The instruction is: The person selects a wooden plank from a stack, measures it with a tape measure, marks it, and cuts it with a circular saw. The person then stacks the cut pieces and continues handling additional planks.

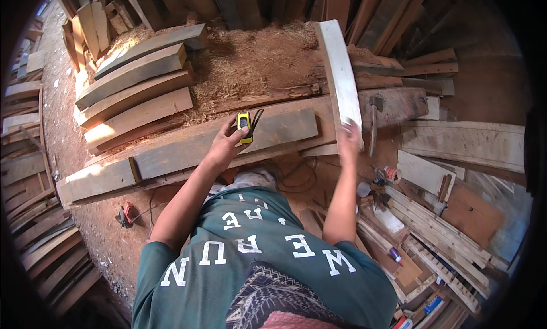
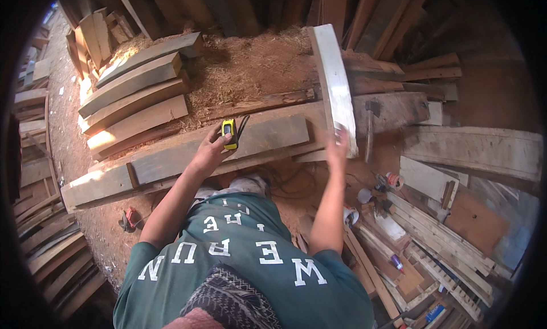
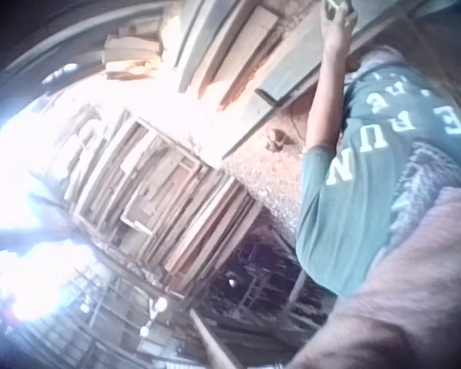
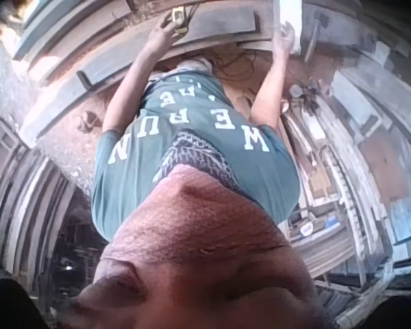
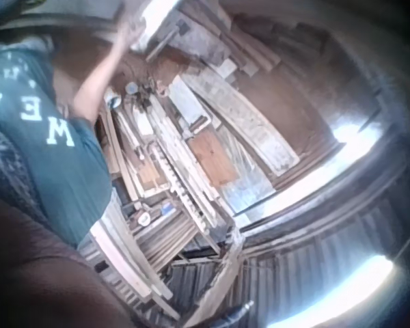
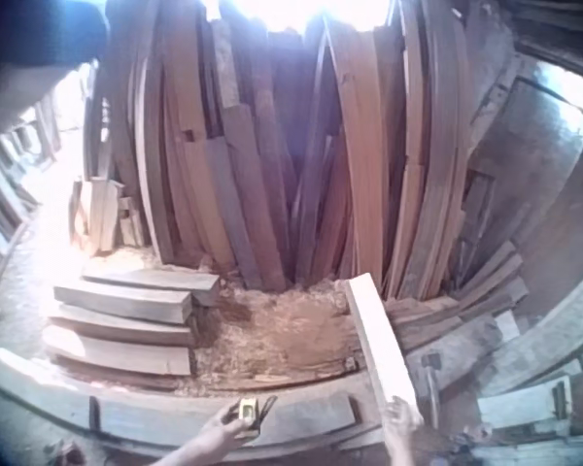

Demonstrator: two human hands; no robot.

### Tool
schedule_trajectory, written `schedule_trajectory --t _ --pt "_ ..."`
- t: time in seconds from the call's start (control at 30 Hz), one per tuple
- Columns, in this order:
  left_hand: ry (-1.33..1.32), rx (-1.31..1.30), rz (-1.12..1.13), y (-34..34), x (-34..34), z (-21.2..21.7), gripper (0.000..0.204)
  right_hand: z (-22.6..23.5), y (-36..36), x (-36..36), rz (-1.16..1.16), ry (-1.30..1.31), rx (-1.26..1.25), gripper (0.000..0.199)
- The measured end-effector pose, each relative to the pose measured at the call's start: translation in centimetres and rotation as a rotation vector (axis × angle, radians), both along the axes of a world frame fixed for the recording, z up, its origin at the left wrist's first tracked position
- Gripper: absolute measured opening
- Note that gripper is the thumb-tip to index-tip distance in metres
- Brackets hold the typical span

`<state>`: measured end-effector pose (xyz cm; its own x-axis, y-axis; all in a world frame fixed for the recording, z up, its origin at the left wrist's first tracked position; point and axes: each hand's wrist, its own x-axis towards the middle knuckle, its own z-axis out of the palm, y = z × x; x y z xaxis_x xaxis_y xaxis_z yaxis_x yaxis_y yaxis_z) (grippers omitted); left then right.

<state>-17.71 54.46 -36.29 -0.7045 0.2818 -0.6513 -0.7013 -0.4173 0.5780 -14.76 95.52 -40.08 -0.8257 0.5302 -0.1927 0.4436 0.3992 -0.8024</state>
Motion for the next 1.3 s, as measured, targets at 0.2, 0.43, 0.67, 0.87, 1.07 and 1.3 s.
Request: schedule_trajectory --t 0.2,0.43,0.67,0.87,1.07,1.3 --pt "0.089 0.111 -0.289 3.8 0.4 2.1 0.075 2.6 -14.8 -3.0 0.582 -0.046 -0.698 0.069" --pt "0.307 -0.246 -0.414 -4.1 4.4 0.0 0.074 -0.7 -5.6 -7.6 0.269 -0.097 0.103 0.05" --pt "0.001 -0.69 0.008 -16.1 16.0 -6.1 0.058 -4.5 -3.7 -8.0 0.299 -0.335 0.758 0.062" --pt "-0.417 -0.315 0.698 -22.5 19.3 -9.9 0.05 -5.2 -8.5 -9.6 0.272 -0.397 0.511 0.055" --pt "-0.466 -0.142 0.853 -25.1 17.3 -13.9 0.058 -4.4 -11.1 -11.5 0.215 -0.569 0.665 0.061" --pt "-0.478 -0.092 0.886 -26.5 15.1 -16.0 0.045 -11.0 -4.6 -11.6 0.181 -0.724 0.649 0.066"
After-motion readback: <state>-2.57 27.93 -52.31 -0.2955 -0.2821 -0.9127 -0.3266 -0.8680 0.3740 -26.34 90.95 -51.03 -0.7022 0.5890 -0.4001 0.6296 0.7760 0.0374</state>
